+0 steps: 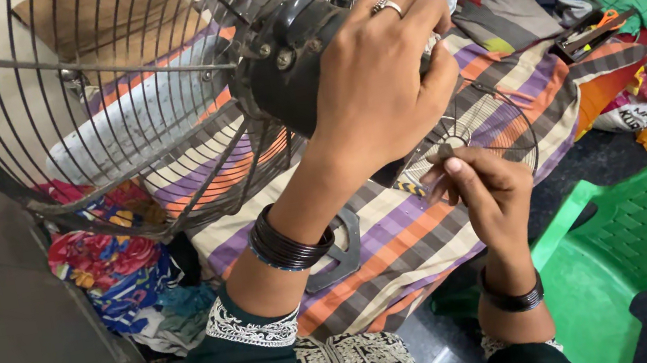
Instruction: The person works on the rear housing of a standing electric fan, repeatedly adjusting and tightening a fastener at the base of the motor housing. The person manipulates the fan's rear grille and housing with both hands throughout the clip.
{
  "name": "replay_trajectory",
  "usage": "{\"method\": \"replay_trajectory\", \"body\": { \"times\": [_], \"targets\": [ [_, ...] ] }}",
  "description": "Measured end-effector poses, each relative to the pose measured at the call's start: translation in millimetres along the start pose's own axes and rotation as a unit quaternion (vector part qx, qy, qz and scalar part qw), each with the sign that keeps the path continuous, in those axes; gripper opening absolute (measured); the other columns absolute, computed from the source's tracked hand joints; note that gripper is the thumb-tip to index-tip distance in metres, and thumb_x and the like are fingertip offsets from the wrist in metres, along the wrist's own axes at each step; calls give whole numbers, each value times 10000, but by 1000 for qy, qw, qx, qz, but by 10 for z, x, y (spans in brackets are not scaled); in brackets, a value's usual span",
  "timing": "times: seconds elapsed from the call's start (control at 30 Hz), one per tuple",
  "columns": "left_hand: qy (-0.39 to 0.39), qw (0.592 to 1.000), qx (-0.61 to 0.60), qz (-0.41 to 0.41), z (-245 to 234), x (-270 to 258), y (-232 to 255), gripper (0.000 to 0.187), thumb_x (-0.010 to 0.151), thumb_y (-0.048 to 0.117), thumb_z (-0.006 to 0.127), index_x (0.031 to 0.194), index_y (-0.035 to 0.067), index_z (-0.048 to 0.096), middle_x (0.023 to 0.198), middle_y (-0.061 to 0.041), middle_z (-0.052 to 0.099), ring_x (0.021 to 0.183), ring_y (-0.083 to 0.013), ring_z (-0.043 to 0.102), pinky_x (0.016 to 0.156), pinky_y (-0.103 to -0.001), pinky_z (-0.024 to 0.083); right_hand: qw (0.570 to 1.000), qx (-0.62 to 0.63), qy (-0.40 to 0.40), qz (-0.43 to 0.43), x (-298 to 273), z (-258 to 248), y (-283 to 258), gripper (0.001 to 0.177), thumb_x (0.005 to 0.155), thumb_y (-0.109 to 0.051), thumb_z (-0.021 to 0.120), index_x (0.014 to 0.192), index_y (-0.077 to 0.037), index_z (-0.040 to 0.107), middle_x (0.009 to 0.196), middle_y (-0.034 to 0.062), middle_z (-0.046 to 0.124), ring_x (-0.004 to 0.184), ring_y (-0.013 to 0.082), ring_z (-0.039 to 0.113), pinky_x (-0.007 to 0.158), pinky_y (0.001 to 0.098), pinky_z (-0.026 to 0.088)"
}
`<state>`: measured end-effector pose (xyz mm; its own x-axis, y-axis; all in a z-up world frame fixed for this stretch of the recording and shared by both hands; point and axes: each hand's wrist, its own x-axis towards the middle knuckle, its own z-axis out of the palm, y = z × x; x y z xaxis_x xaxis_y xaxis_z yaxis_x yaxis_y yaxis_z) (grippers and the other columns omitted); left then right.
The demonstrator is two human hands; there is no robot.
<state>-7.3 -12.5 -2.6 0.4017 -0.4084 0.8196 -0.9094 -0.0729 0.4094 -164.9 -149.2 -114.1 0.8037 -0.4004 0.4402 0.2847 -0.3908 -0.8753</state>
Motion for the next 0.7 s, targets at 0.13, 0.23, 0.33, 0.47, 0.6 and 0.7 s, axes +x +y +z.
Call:
{"method": "replay_trajectory", "body": {
  "times": [0.13, 0.23, 0.33, 0.47, 0.6, 0.7],
  "targets": [
    [8, 1000, 1, 3, 19, 1, -3, 125, 911, 158, 615, 1011, 83, 611, 931, -85, 692, 974, -336, 644, 898, -467, 518, 998, 30, -22, 44, 9, -8, 24, 199, 1069, -57, 548, 1066, 60, 708, 827, 106, 751, 617, 108, 676, 550, 210, 481],
    [4, 1000, 3, 3, 37, 8, -5, 127, 908, 161, 616, 1007, 82, 611, 923, -90, 684, 969, -333, 646, 891, -467, 516, 998, 42, -27, 42, 21, -11, 41, 168, 1050, -46, 562, 1065, 55, 696, 819, 106, 751, 608, 107, 674, 548, 211, 488],
    [-6, 1000, 8, -7, 22, -8, 4, 127, 904, 162, 614, 1007, 87, 616, 915, -83, 686, 950, -331, 643, 879, -468, 516, 999, 35, -13, 13, 21, 45, 18, 104, 1025, -16, 594, 1064, 49, 666, 829, 103, 750, 640, 114, 697, 572, 215, 511],
    [-5, 1000, 5, -1, 6, -8, 9, 128, 913, 155, 614, 1027, 95, 609, 937, -84, 685, 951, -331, 640, 903, -469, 513, 981, -144, 26, -124, 35, 126, -56, 42, 990, 47, 672, 1029, 49, 688, 892, 126, 745, 748, 162, 742, 662, 241, 547],
    [0, 1000, 6, 6, -7, -5, 9, 116, 928, 145, 622, 1029, 95, 595, 953, -95, 675, 984, -338, 640, 902, -466, 509, 946, -230, 54, -220, 98, 179, -91, 89, 949, 72, 729, 1026, 32, 710, 935, 143, 746, 813, 207, 749, 730, 277, 562],
    [-9, 1000, 6, -1, -22, 2, 21, 121, 924, 145, 629, 1029, 95, 597, 945, -96, 676, 976, -338, 639, 901, -463, 507, 935, -244, 56, -252, 120, 181, -100, 116, 931, 73, 754, 1028, 31, 707, 932, 143, 748, 815, 214, 745, 725, 286, 564]
  ]
}}
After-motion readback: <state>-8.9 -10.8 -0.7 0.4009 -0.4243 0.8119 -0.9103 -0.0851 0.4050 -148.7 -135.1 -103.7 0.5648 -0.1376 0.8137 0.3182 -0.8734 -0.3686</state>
